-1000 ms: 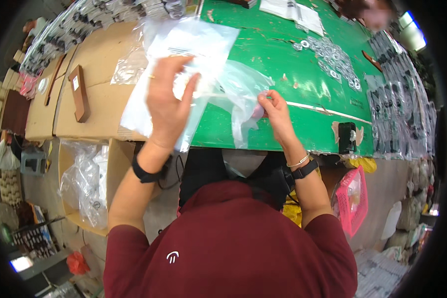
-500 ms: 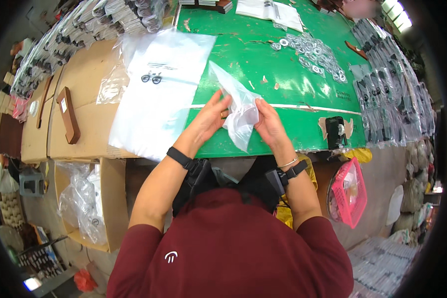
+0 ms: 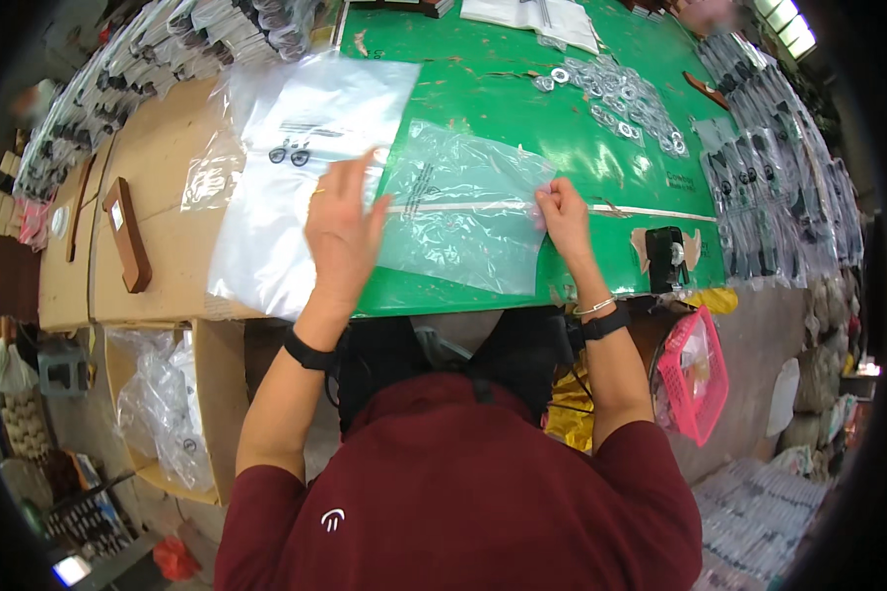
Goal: Packing wood furniture components into plastic bags and sealing them.
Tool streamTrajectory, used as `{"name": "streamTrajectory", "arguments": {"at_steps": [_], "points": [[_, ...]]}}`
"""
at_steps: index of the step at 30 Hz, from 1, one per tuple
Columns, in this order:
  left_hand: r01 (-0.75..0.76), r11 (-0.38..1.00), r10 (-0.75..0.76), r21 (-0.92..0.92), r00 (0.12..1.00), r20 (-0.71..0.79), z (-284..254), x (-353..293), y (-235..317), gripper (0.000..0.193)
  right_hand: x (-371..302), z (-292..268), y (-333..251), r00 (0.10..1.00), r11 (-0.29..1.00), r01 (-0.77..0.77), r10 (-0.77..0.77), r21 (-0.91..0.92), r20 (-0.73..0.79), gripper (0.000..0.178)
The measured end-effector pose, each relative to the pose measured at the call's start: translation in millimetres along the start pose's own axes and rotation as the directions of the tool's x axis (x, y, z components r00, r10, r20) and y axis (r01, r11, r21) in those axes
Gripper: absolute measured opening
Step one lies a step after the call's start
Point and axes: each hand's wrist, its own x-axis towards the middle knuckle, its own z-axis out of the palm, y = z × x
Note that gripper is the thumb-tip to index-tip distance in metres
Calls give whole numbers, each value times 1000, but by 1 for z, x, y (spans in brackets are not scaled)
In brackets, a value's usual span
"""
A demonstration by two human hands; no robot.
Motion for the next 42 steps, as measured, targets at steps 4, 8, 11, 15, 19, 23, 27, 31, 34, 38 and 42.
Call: {"name": "streamTrajectory", "arguments": {"at_steps": [4, 8, 11, 15, 19, 23, 27, 31, 34, 38, 42], "points": [[-376, 919, 394, -118, 878, 273, 38, -7, -2, 79, 7, -18, 4, 1000, 974, 21, -16, -224, 25, 24], [-368, 916, 268, 157, 855, 444, 55, -35, -22, 91, -9, -21, -44, 976, 777, 41, -167, -628, -142, 42], [-297, 939, 157, 173, 819, 552, 43, -33, -16, 94, -11, -2, -85, 799, 693, 581, -585, -427, 140, 57], [-145, 989, 127, 21, 923, 363, 12, -8, -49, 88, -25, 16, -48, 776, 609, 625, -421, -488, 469, 62], [247, 968, -245, -32, 920, -304, -95, 7, -193, 79, -26, 22, -53, 797, 728, 590, -454, -350, 399, 59], [624, 594, -346, 508, 768, -540, -177, -23, -299, 98, -25, 19, -59, 812, 754, 575, -481, -317, 329, 54], [734, 532, -531, 422, 677, -509, -192, -37, -377, 103, -35, 21, -81, 843, 807, 523, -443, -274, 306, 49], [869, 295, -810, 396, 447, -378, -197, -19, -349, 101, -44, 21, -86, 877, 856, 453, -378, -250, 296, 46], [878, 305, -760, 369, 458, -461, -205, -31, -357, 99, -43, 27, -92, 844, 829, 514, -442, -222, 304, 49], [669, 610, -472, 425, 737, -483, -207, -53, -316, 97, -47, 33, -108, 821, 819, 544, -477, -180, 314, 51], [420, 768, -365, 484, 907, -208, -201, -26, -183, 98, -46, 61, -158, 752, 779, 625, -587, -44, 300, 73]]}}
